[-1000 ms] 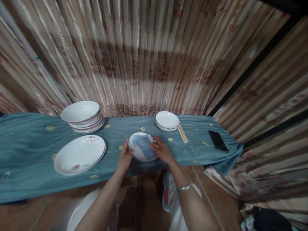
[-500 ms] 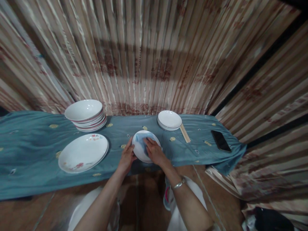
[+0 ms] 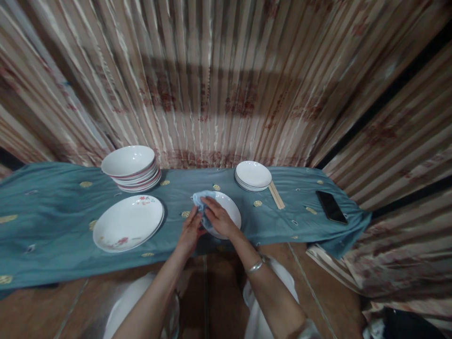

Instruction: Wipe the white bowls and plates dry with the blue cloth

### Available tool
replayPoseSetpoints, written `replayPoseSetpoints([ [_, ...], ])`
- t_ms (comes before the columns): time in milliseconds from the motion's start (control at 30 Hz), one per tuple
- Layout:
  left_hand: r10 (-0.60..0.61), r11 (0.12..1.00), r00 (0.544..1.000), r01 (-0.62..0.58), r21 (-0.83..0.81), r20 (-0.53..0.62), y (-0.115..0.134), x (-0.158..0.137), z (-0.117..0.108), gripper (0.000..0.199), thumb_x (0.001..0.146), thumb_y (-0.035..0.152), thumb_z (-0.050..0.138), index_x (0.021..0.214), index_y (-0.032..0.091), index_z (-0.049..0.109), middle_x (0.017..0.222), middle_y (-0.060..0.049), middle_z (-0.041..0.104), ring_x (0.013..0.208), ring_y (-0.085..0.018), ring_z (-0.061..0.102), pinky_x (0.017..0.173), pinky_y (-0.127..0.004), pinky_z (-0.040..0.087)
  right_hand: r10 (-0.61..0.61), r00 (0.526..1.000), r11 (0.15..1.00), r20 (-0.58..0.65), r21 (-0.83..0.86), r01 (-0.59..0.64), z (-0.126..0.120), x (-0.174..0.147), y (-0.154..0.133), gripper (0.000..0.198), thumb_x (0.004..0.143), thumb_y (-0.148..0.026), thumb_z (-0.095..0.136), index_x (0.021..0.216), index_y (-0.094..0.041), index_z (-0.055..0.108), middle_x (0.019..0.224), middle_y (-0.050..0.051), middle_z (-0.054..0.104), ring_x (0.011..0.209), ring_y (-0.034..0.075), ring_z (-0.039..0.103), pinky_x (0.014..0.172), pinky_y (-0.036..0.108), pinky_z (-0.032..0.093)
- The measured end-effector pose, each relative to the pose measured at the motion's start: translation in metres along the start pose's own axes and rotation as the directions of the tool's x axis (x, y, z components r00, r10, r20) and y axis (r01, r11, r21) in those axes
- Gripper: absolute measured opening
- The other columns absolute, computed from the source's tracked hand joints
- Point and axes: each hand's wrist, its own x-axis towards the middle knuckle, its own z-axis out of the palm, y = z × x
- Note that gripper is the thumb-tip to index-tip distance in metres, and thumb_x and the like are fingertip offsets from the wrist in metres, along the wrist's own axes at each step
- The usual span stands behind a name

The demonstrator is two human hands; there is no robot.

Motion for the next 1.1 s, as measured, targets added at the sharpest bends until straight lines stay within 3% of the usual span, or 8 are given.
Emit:
replayPoseSetpoints([
  [133,0.025,1.0,1.0,-0.025,-0.012,0.018,-0.003,0.0,-0.001,0.055,0.069,0.031,0.074,0.121,0.019,0.061,0.088,-0.004,0.068,0.065,-0.013,0.06,0.057,-0.025,0.051,-0.001,0.997,0.972,0.072,0.233,-0.015,-0.003,-0.01,-0.006,0.037,0.091,-0.03,0.045,0.123,-0.022,0.062,0.134,0.006,0.057,0.126,0.019,0.05,0.11,0.036,0.034],
  [267,0.047,0.999,0.998,-0.047,0.016,0.032,-0.003,-0.001,0.0,0.064,0.068,0.033,0.074,0.129,0.021,0.056,0.088,-0.003,0.067,0.063,-0.012,0.057,0.054,-0.023,0.049,0.073,0.98,0.924,0.184,0.358,-0.136,-0.012,-0.02,-0.006,0.029,0.086,-0.035,0.053,0.104,-0.02,0.07,0.108,0.004,0.068,0.097,0.018,0.062,0.09,0.032,0.047],
  [400,0.047,0.997,0.998,-0.049,0.063,0.029,0.002,-0.004,0.001,0.078,0.069,0.033,0.073,0.141,0.021,0.044,0.091,-0.004,0.068,0.062,-0.012,0.057,0.054,-0.023,0.049,0.11,0.947,0.914,0.301,0.343,-0.215,-0.025,-0.03,-0.005,0.021,0.08,-0.029,0.059,0.088,-0.015,0.073,0.082,0.001,0.068,0.073,0.013,0.06,0.072,0.026,0.048],
  [533,0.044,0.996,0.999,-0.045,0.08,0.02,0.006,-0.006,0.004,0.077,0.07,0.034,0.072,0.142,0.021,0.045,0.103,-0.007,0.068,0.061,-0.012,0.057,0.053,-0.023,0.049,0.176,0.925,0.958,0.336,0.156,-0.239,-0.043,-0.042,-0.005,0.017,0.075,-0.014,0.057,0.079,-0.016,0.073,0.078,-0.001,0.069,0.071,0.013,0.061,0.069,0.023,0.046],
  [667,0.055,0.994,0.998,-0.054,0.096,-0.011,0.006,-0.005,0.006,0.075,0.068,0.037,0.075,0.137,0.023,0.051,0.118,-0.008,0.064,0.064,-0.012,0.057,0.051,-0.022,0.049,0.282,0.924,0.948,0.256,-0.224,-0.227,-0.061,-0.052,-0.008,0.019,0.074,-0.012,0.057,0.079,-0.019,0.073,0.084,0.001,0.073,0.079,0.016,0.066,0.073,0.025,0.046],
  [833,0.095,0.987,0.995,-0.094,0.131,-0.007,0.003,-0.002,0.007,0.073,0.066,0.038,0.076,0.134,0.023,0.054,0.12,-0.008,0.064,0.07,-0.014,0.059,0.053,-0.022,0.049,0.306,0.951,0.793,0.035,-0.562,-0.235,-0.066,-0.053,-0.003,0.019,0.081,-0.014,0.053,0.083,-0.018,0.071,0.092,0.008,0.072,0.09,0.023,0.066,0.082,0.032,0.048],
  [933,0.093,0.985,0.996,-0.094,0.142,0.016,0.002,-0.002,0.008,0.073,0.066,0.04,0.075,0.134,0.024,0.055,0.128,-0.009,0.06,0.08,-0.019,0.061,0.055,-0.024,0.051,0.236,0.969,0.744,-0.073,-0.628,-0.228,-0.061,-0.044,0.007,0.02,0.084,-0.008,0.05,0.086,-0.016,0.068,0.093,0.012,0.069,0.095,0.024,0.064,0.091,0.037,0.047],
  [1100,0.074,0.988,0.996,-0.08,0.132,0.048,0.0,-0.002,0.01,0.08,0.065,0.043,0.076,0.138,0.022,0.05,0.134,-0.011,0.055,0.088,-0.022,0.062,0.058,-0.026,0.053,0.143,0.973,0.8,-0.18,-0.557,-0.221,-0.05,-0.027,0.022,0.03,0.089,-0.009,0.044,0.113,-0.011,0.061,0.119,0.018,0.06,0.119,0.026,0.052,0.108,0.043,0.037],
])
